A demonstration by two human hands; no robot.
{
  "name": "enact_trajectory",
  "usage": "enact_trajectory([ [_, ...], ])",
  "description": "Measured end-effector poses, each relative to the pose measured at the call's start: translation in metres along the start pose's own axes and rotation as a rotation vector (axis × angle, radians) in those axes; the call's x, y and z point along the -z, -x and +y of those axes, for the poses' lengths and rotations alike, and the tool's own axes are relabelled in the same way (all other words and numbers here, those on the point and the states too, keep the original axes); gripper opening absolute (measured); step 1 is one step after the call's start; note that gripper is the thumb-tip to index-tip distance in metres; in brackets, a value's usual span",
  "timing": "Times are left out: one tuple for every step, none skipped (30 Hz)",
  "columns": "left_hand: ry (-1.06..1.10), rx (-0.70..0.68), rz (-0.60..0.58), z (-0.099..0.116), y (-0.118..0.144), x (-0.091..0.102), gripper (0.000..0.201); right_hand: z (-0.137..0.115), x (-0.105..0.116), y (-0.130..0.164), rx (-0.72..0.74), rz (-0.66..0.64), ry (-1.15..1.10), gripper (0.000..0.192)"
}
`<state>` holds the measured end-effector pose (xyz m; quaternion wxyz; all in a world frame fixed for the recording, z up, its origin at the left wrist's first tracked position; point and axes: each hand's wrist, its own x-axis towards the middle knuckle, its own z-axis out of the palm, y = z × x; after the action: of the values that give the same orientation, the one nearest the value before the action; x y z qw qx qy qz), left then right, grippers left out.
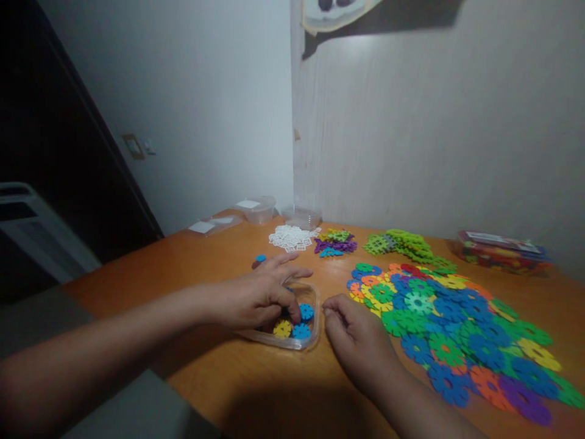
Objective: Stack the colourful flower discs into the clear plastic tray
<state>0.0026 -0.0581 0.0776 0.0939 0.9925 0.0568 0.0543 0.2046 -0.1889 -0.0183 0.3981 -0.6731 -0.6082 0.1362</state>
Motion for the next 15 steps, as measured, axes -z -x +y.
enact_trajectory([
  [-0.005,0.007,-0.011,0.0005,0.001,-0.0009,0.032,0.0001,0.0,-0.0002,-0.003,0.0,0.002,0.024],
  [-0.011,0.017,-0.018,0.0007,0.0017,-0.0019,0.032,0.0003,0.0,-0.0003,-0.005,0.001,0.003,0.024],
  [-0.015,0.027,-0.022,0.0005,0.0021,-0.003,0.032,0.0004,0.0,-0.0003,-0.007,0.0,0.002,0.024],
  [-0.017,0.035,-0.025,0.0002,0.0024,-0.0041,0.031,0.0006,-0.0001,-0.0003,-0.006,-0.003,-0.001,0.024],
  [-0.017,0.039,-0.024,-0.0003,0.0025,-0.0051,0.031,0.0009,-0.0002,-0.0002,-0.006,-0.004,-0.003,0.025],
  [-0.015,0.037,-0.022,-0.0008,0.0027,-0.0059,0.03,0.0013,-0.0004,-0.0001,-0.006,-0.005,-0.004,0.025],
  [-0.013,0.032,-0.019,-0.0011,0.003,-0.0067,0.03,0.0017,-0.0005,0.0,-0.005,-0.006,-0.004,0.024],
  [-0.011,0.028,-0.016,-0.0013,0.0033,-0.0073,0.03,0.0021,-0.0006,0.0,-0.005,-0.005,-0.004,0.024],
  [-0.01,0.026,-0.011,-0.0013,0.0035,-0.0078,0.029,0.0024,-0.0006,0.0,-0.004,-0.004,-0.001,0.024],
  [-0.008,0.027,-0.007,-0.0013,0.0038,-0.008,0.029,0.0027,-0.0007,0.0,-0.004,-0.003,0.003,0.024],
  [-0.006,0.027,-0.004,-0.0012,0.0041,-0.0078,0.029,0.0029,-0.0006,0.0,-0.004,-0.002,0.008,0.024],
  [-0.002,0.026,0.002,-0.0014,0.0044,-0.007,0.029,0.0032,-0.0006,0.0,-0.004,0.0,0.012,0.024],
  [0.005,0.024,0.014,-0.002,0.0048,-0.0053,0.029,0.0034,-0.0005,0.0001,-0.006,0.003,0.015,0.024],
  [0.013,0.024,0.03,-0.0033,0.0054,-0.0027,0.03,0.0038,-0.0004,0.0002,-0.01,0.006,0.015,0.025],
  [0.022,0.029,0.056,-0.0056,0.0061,0.001,0.03,0.0043,-0.0003,0.0003,-0.016,0.006,0.013,0.025],
])
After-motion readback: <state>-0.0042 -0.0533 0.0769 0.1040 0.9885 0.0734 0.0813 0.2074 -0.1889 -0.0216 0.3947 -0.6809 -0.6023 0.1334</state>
